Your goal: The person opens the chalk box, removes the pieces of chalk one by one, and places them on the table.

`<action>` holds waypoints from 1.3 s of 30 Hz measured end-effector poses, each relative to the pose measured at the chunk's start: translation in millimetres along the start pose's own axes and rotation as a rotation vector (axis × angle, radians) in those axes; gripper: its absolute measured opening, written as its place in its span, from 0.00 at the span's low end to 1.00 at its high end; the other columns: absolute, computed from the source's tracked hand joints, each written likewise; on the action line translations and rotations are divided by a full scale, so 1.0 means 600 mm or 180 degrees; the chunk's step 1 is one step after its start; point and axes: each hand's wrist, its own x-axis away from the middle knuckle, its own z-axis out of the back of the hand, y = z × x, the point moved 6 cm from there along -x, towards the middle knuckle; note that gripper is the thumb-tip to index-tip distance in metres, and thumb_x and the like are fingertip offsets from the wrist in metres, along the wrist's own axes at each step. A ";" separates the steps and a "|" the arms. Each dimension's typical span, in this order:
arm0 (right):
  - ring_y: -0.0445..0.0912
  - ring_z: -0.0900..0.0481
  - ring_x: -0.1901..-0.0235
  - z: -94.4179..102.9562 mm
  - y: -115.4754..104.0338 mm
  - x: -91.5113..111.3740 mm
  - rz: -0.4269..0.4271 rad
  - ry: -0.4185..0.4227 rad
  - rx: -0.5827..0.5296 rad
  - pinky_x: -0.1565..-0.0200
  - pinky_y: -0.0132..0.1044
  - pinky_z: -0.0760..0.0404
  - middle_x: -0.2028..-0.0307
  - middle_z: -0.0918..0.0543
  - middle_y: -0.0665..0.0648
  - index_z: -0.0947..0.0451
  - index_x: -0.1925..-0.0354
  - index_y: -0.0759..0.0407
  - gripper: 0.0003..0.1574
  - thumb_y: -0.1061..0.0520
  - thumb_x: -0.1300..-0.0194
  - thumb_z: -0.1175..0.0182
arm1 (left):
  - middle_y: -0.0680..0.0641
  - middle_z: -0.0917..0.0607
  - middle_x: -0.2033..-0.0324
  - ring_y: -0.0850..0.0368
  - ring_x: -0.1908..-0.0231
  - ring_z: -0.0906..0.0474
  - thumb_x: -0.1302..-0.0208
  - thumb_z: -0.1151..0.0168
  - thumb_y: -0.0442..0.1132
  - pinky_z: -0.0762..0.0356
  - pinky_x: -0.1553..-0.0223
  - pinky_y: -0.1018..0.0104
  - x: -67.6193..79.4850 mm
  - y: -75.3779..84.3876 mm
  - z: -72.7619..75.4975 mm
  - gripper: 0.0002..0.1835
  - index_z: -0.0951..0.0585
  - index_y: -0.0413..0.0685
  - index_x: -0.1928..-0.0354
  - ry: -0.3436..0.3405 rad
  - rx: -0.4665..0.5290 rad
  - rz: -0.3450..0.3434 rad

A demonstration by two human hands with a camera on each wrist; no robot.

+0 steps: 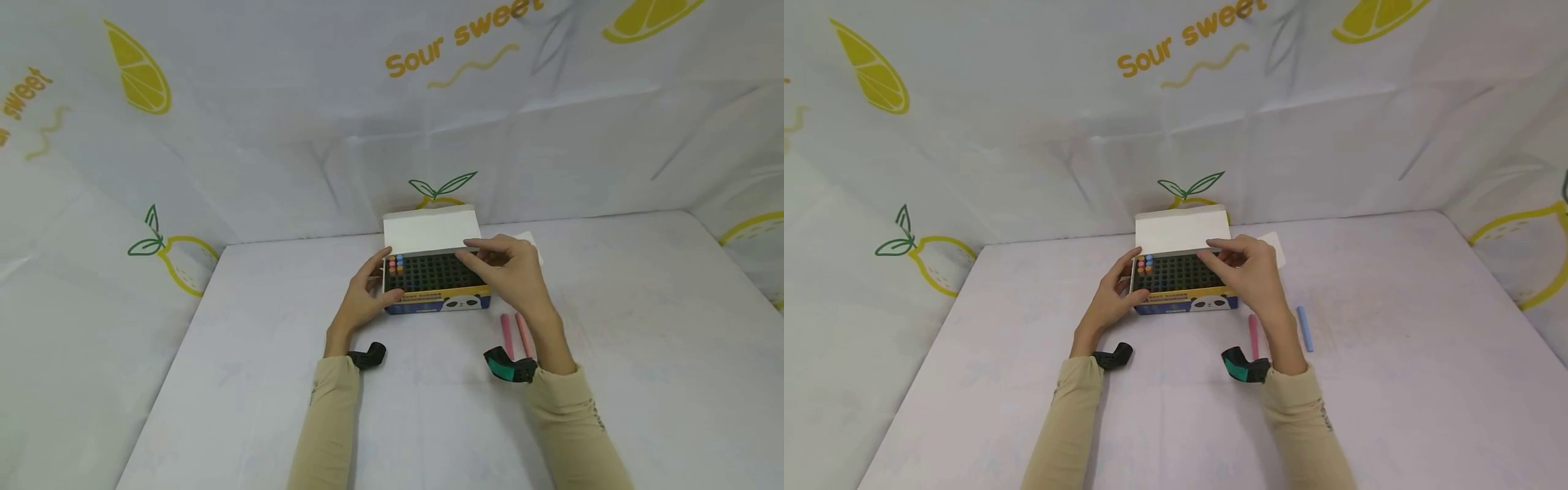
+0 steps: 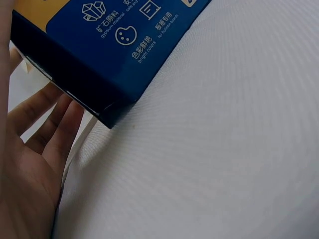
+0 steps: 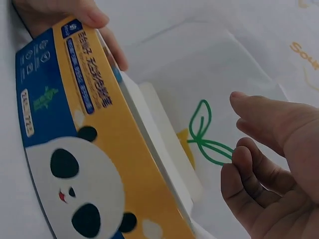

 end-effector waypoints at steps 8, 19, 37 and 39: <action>0.38 0.22 0.74 -0.085 -0.015 -0.023 0.0150 -0.0298 -0.0086 0.69 0.25 0.23 0.71 0.15 0.64 0.11 0.55 0.68 0.14 0.62 0.38 0.27 | 0.42 0.23 0.39 0.46 0.40 0.25 0.49 0.32 0.76 0.27 0.32 0.44 0.002 0.004 0.003 0.54 0.37 0.67 0.22 0.0006 0.0017 -0.0002; 0.50 0.18 0.72 -0.167 -0.007 -0.031 0.0098 -0.0532 0.0156 0.69 0.28 0.23 0.70 0.16 0.62 0.10 0.55 0.65 0.15 0.58 0.39 0.26 | 0.43 0.22 0.39 0.46 0.39 0.26 0.49 0.34 0.78 0.27 0.32 0.46 -0.002 0.001 -0.001 0.54 0.38 0.66 0.22 -0.0019 0.0040 -0.0076; 0.49 0.18 0.72 -0.181 -0.001 -0.025 -0.0017 -0.0599 0.0519 0.70 0.31 0.19 0.70 0.17 0.62 0.10 0.58 0.65 0.14 0.56 0.38 0.26 | 0.44 0.24 0.38 0.45 0.40 0.26 0.49 0.33 0.77 0.26 0.33 0.46 0.001 0.004 -0.001 0.52 0.38 0.72 0.23 -0.0020 0.0060 0.0044; 0.49 0.18 0.72 -0.181 0.000 -0.025 -0.0020 -0.0573 0.0545 0.70 0.32 0.19 0.70 0.16 0.62 0.09 0.59 0.65 0.13 0.56 0.38 0.26 | 0.44 0.24 0.38 0.45 0.40 0.26 0.48 0.32 0.76 0.26 0.33 0.46 0.001 0.003 -0.001 0.51 0.38 0.73 0.23 -0.0017 0.0055 0.0053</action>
